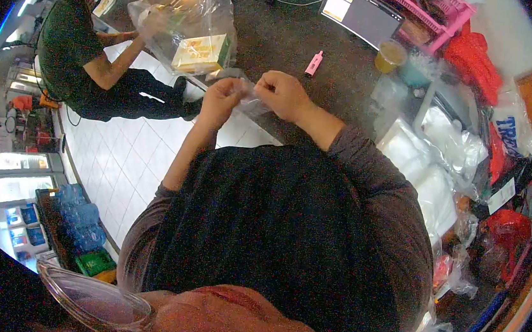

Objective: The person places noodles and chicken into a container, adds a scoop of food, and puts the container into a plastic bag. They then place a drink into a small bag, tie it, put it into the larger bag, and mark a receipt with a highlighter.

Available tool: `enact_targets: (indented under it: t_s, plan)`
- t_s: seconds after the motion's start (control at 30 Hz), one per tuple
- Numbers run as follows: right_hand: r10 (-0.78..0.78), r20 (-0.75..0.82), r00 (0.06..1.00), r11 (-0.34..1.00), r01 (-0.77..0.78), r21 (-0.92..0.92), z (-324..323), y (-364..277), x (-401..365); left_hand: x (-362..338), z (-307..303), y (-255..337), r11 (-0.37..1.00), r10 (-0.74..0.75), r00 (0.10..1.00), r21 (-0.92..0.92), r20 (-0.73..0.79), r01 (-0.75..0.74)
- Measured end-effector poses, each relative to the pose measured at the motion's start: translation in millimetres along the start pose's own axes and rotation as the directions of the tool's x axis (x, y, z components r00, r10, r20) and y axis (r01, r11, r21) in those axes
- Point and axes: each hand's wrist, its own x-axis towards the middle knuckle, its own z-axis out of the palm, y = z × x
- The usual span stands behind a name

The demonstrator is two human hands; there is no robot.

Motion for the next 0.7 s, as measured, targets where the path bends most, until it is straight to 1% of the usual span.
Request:
enact_targets:
  t_s: [0.07,0.1,0.2,0.3,0.4,0.43,0.47,0.5,0.6,0.7]
  plan:
    - [-0.173,0.069,0.983,0.965,0.183,-0.189,2.5,-5.4,-0.8,5.1,-2.3,-1.0,0.995,0.001,0.979,0.1,-0.203,0.02]
    - [-0.252,0.114,0.961,0.921,0.274,-0.275,3.3,-7.2,-0.3,6.3,-3.7,-1.0,0.99,0.021,0.977,0.142,-0.214,0.01]
    - [-0.378,0.204,0.903,0.82,0.429,-0.378,8.4,-5.0,-0.2,6.4,-7.6,0.3,0.963,0.077,0.969,0.271,-0.234,-0.012]
    - [-0.339,0.247,0.908,0.828,0.413,-0.379,10.3,-9.1,-0.2,3.7,-5.0,17.4,0.95,0.12,0.963,0.309,-0.241,-0.041]
    - [-0.332,0.24,0.912,0.838,0.402,-0.368,10.4,-14.3,-1.3,10.8,-7.8,-3.9,0.993,0.054,0.982,0.116,-0.179,-0.033]
    - [-0.322,0.22,0.921,0.847,0.384,-0.367,10.7,-11.8,-2.3,10.9,-9.6,-6.6,0.998,-0.028,0.994,-0.066,-0.11,0.021]
    - [-0.311,0.2,0.929,0.856,0.365,-0.365,11.1,-7.0,-3.8,10.8,-11.6,-8.8,0.966,-0.097,0.995,-0.242,-0.026,0.088]
    - [-0.301,0.18,0.936,0.864,0.348,-0.363,10.7,-4.0,-4.3,11.5,-13.1,-10.4,0.9,-0.148,0.987,-0.404,0.068,0.163]
    - [-0.18,0.003,0.984,0.921,0.169,-0.35,4.5,-19.3,-6.4,-1.9,-8.8,29.7,0.945,-0.117,0.982,-0.289,0.146,0.155]
    - [-0.221,-0.007,0.975,0.914,0.205,-0.351,3.1,-12.6,-2.1,-5.0,-3.4,29.7,0.966,-0.093,0.967,-0.212,0.239,0.146]
